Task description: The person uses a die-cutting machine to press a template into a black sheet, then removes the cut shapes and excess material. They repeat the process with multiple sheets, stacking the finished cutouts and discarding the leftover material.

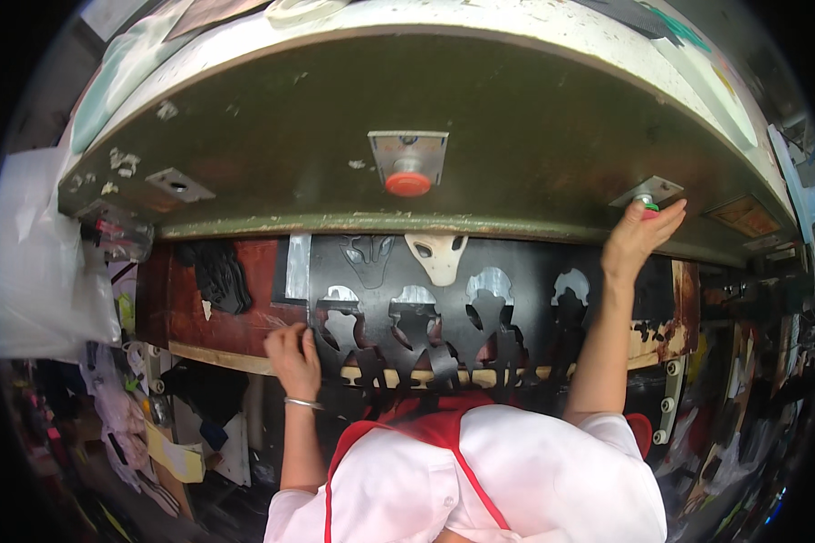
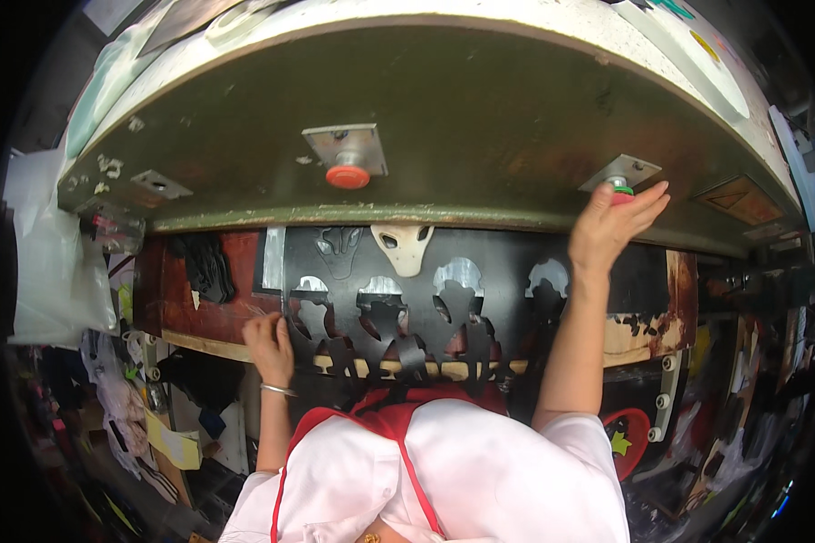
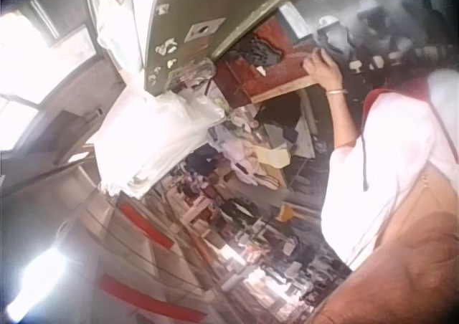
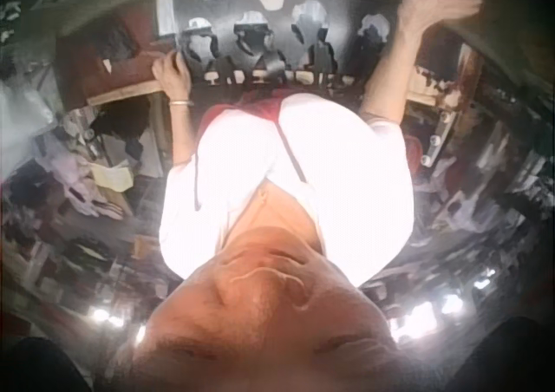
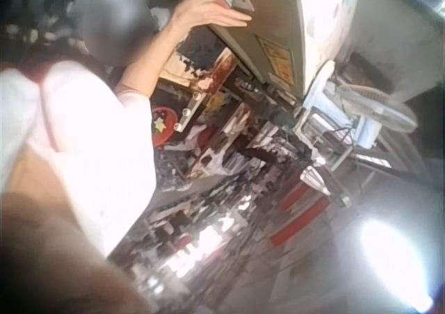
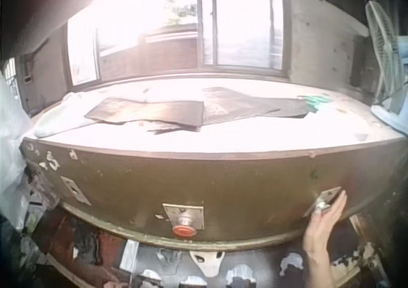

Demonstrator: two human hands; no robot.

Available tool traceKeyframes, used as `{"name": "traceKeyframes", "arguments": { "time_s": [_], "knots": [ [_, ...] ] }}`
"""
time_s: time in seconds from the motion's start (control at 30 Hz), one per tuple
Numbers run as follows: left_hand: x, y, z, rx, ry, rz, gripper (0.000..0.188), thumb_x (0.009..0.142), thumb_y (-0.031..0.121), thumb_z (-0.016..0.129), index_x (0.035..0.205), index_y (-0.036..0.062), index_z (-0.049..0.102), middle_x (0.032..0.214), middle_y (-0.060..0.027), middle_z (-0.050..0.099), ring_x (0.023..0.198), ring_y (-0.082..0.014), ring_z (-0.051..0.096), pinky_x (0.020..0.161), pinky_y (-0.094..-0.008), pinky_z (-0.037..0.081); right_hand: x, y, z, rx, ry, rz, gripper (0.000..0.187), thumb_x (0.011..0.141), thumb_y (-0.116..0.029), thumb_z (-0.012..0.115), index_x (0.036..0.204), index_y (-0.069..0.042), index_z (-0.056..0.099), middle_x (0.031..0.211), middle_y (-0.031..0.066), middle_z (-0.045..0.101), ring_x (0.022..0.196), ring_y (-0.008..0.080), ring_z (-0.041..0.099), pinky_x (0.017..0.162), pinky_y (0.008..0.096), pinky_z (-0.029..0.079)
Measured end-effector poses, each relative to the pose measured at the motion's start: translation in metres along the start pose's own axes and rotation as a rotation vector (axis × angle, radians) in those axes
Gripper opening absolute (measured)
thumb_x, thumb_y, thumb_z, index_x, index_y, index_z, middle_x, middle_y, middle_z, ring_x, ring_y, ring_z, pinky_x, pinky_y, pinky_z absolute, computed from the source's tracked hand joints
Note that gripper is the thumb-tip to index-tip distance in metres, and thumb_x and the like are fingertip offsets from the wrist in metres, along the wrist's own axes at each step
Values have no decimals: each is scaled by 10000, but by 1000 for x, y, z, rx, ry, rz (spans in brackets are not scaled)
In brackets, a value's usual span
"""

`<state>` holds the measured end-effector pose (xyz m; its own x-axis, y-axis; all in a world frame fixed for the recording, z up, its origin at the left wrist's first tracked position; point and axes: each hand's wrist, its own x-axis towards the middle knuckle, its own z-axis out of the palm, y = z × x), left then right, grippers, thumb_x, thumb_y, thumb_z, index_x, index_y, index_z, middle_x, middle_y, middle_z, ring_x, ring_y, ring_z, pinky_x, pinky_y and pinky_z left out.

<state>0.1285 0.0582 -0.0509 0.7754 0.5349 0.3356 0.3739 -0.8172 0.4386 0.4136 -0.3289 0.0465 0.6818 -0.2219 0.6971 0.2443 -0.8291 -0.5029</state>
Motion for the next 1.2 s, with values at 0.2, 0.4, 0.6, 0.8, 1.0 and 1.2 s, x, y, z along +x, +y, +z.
{"name": "traceKeyframes", "arguments": {
  "time_s": [0.2, 0.4, 0.6, 0.8, 1.0, 1.2],
  "knots": [
    [38, 10, 50, 27, -34, -43, 312, 958, 262, 526, 742, 43, 582, 651, -219, 573, 621, -423, 568, 552, -493, 423, -5, -5, 25, 132, 116, 58, 892, 940, -441, 497, 1463, 100, 18, 1516, 338, 32, 1431, 437, 20, 1151, 505, 35],
    [39, 5, 43, 17, -52, -90, 306, 961, 284, 532, 772, 54, 607, 629, -206, 576, 588, -418, 568, 524, -486, 416, -26, 34, -6, -106, -133, -45, 960, 836, -400, 691, 1484, 31, 129, 1518, 312, 86, 1415, 444, 115, 1138, 508, 147],
    [27, -6, 50, -126, -32, -104, 303, 964, 267, 528, 776, 39, 597, 643, -221, 568, 620, -427, 559, 545, -489, 410, -106, 126, -62, 59, -183, 743, 358, 889, -284, 678, 851, 72, 666, 557, 27, 527, 576, 78, 471, 553, 246, 411],
    [-1, -19, 41, -168, -32, -55, 249, 977, 198, 484, 836, 10, 570, 747, -246, 574, 735, -451, 537, 625, -499, 402, -154, 135, -100, 2, -254, 395, 454, 943, -260, 602, 629, 33, 454, 545, 4, 357, 568, 83, 300, 490, 315, 286],
    [-55, -22, -1, -209, -125, -41, 240, 980, 185, 458, 840, 13, 550, 736, -243, 549, 707, -455, 510, 618, -491, 391, -149, 84, -122, -114, -120, 520, 301, 864, -100, 653, 1141, 15, 626, 981, 101, 647, 828, 153, 607, 757, 284, 498],
    [-76, -16, -38, -257, -164, -264, 203, 972, 219, 504, 1032, 38, 574, 664, -172, 554, 600, -346, 544, 590, -435, 425, -168, -70, -27, 307, -722, 97, 937, 614, -303, 830, 1396, -37, 388, 1347, 281, 434, 1293, 436, 357, 1048, 510, 350]
  ]
}}
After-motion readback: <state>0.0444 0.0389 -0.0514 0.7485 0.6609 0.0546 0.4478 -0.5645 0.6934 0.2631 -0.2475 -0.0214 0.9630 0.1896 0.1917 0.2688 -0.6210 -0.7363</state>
